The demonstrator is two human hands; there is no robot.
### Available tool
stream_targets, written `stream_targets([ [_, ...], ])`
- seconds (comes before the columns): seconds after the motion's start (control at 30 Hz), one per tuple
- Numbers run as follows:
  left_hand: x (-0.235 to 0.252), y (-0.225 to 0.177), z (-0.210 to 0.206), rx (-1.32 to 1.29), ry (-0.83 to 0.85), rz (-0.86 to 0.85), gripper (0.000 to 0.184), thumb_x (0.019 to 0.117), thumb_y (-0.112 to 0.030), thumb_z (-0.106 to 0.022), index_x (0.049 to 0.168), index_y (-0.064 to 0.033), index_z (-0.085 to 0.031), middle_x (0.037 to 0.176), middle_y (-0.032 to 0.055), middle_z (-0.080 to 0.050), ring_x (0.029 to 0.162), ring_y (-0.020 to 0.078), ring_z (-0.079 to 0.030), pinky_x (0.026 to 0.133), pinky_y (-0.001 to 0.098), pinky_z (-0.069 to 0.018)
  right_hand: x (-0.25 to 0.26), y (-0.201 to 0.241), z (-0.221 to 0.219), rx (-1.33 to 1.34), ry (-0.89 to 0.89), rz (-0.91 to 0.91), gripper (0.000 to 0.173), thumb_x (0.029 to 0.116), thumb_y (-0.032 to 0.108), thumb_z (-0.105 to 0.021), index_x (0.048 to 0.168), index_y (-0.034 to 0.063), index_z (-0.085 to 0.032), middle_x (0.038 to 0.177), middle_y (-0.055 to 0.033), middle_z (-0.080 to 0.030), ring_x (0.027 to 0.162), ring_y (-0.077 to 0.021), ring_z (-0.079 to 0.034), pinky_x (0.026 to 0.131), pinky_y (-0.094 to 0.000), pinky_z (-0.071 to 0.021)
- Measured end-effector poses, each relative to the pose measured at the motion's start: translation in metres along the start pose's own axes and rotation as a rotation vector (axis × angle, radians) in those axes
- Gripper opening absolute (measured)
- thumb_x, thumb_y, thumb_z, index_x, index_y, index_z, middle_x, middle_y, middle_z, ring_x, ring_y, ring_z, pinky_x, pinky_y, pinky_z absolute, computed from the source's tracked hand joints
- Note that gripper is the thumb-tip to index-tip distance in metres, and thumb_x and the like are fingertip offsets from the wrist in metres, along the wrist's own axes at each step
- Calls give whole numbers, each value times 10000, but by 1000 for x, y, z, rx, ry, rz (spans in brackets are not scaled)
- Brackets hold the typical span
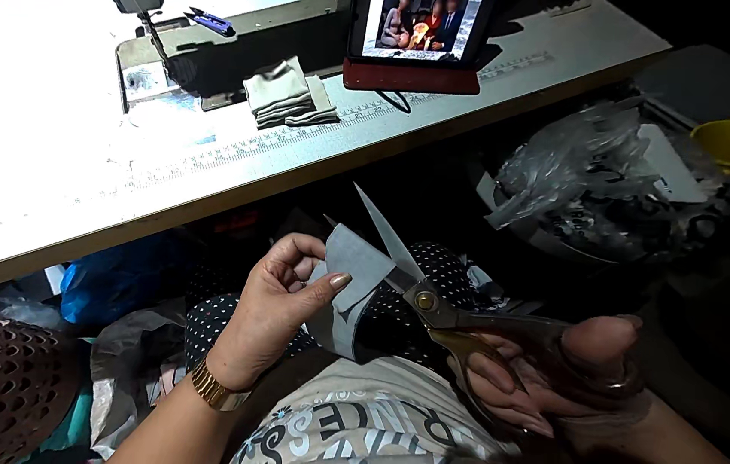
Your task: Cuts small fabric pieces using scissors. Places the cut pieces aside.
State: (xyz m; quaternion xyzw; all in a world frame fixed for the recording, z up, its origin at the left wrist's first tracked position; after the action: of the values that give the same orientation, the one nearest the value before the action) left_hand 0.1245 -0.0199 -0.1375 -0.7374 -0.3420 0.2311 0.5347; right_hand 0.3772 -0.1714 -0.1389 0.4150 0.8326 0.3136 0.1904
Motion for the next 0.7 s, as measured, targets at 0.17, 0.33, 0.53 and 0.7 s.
stream_targets([
  [0.17, -2, -7, 1, 92, 9, -182, 447, 927, 20, -691, 1285, -152, -485, 1022, 65, -697, 839, 98, -703, 717, 207, -593, -1, -2, -1, -62, -58, 62, 532, 894, 684, -615, 1062, 186, -696, 770, 93, -634, 623, 20, -612, 541, -129, -506],
  [0.33, -5, -12, 7, 231, 57, -227, 187, 935, 12, -672, 1101, -65, -712, 1015, 39, -698, 820, 77, -654, 711, 197, -569, -2, -5, -1, -162, -73, 32, 432, 932, 607, -636, 965, 178, -670, 709, 101, -606, 580, 29, -601, 500, -119, -496],
  [0.53, -9, -16, 1, 321, 152, -196, 195, 906, 31, -658, 1061, -37, -756, 982, 21, -724, 789, 59, -669, 711, 196, -589, 2, -7, -4, -217, 28, -46, 655, 829, 805, -577, 1078, 209, -680, 870, 91, -670, 766, -9, -652, 661, -161, -536],
  [0.7, -14, -16, -7, 330, 196, -160, 210, 902, 50, -636, 1039, -39, -767, 952, 10, -718, 773, 34, -652, 687, 167, -570, 7, -12, -3, -125, 91, -25, 737, 787, 849, -571, 1120, 200, -673, 914, 77, -668, 806, -24, -653, 703, -180, -537],
])
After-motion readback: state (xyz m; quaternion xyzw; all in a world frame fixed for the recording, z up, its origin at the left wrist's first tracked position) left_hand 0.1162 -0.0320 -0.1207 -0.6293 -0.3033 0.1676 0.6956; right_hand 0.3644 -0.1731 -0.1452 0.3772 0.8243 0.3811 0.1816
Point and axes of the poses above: each hand's wrist, its own x-axis towards the middle knuckle, its own z-axis out of the back of the hand, y = z × x, the point moved 1 cm from there along x, towards the middle knuckle
